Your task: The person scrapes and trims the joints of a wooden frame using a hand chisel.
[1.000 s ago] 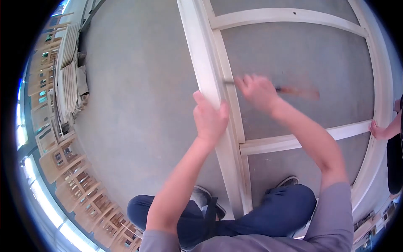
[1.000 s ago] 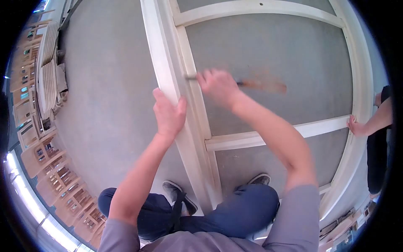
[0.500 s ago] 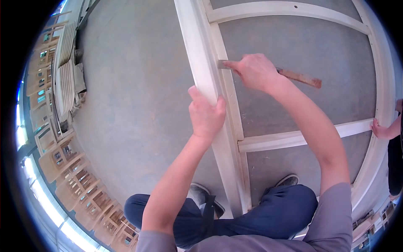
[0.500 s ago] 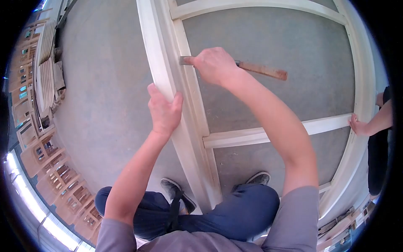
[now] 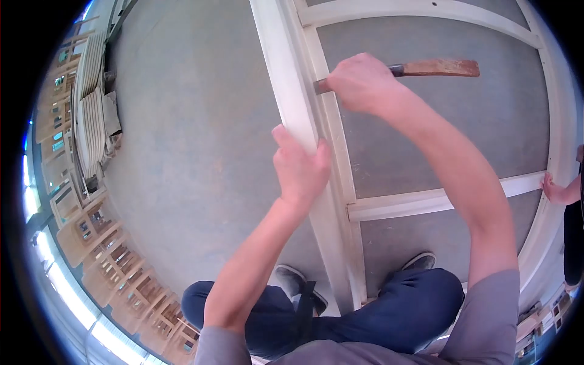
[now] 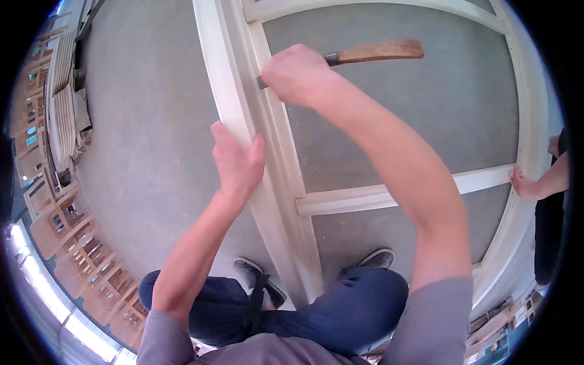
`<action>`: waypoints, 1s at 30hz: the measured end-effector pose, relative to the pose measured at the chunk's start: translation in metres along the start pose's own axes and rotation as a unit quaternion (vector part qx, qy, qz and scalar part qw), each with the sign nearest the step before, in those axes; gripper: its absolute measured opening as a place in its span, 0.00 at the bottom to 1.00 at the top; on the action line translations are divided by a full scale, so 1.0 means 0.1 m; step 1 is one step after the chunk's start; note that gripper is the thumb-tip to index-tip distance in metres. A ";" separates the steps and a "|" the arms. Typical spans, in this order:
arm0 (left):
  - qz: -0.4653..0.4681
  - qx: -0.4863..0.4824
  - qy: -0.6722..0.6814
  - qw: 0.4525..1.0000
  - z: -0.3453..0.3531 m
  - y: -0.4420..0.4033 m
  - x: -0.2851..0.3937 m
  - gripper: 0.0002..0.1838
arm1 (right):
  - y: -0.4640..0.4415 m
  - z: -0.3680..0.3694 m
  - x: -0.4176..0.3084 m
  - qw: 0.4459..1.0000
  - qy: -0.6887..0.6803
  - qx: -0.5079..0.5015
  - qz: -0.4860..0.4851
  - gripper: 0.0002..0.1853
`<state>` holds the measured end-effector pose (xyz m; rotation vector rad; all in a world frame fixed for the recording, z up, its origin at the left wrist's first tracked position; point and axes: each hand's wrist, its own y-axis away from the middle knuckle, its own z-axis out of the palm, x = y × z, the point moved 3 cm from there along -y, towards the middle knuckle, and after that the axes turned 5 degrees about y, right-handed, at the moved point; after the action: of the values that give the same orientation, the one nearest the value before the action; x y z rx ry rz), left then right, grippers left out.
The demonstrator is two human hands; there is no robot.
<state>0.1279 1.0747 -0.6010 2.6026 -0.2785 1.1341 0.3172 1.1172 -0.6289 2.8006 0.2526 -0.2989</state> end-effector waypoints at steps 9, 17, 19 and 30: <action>0.018 -0.001 0.033 0.999 -0.03 0.01 0.02 0.26 | 0.19 0.54 0.17 0.975 -0.145 0.158 0.056 0.18; 0.035 0.003 0.009 0.999 -0.01 0.00 -0.01 0.25 | -0.06 0.12 0.18 0.993 -0.037 0.108 -0.009 0.17; 0.011 -0.007 0.018 1.000 -0.02 0.01 0.00 0.25 | -0.15 0.07 0.15 0.997 -0.015 0.080 -0.015 0.17; -0.054 -0.020 0.048 0.997 -0.02 -0.01 -0.01 0.26 | -0.08 -0.13 0.00 1.000 0.016 0.000 0.015 0.07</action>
<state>0.1264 1.0766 -0.6010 2.4869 -0.1377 1.1982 0.3180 1.1291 -0.6187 2.8080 0.2184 -0.2481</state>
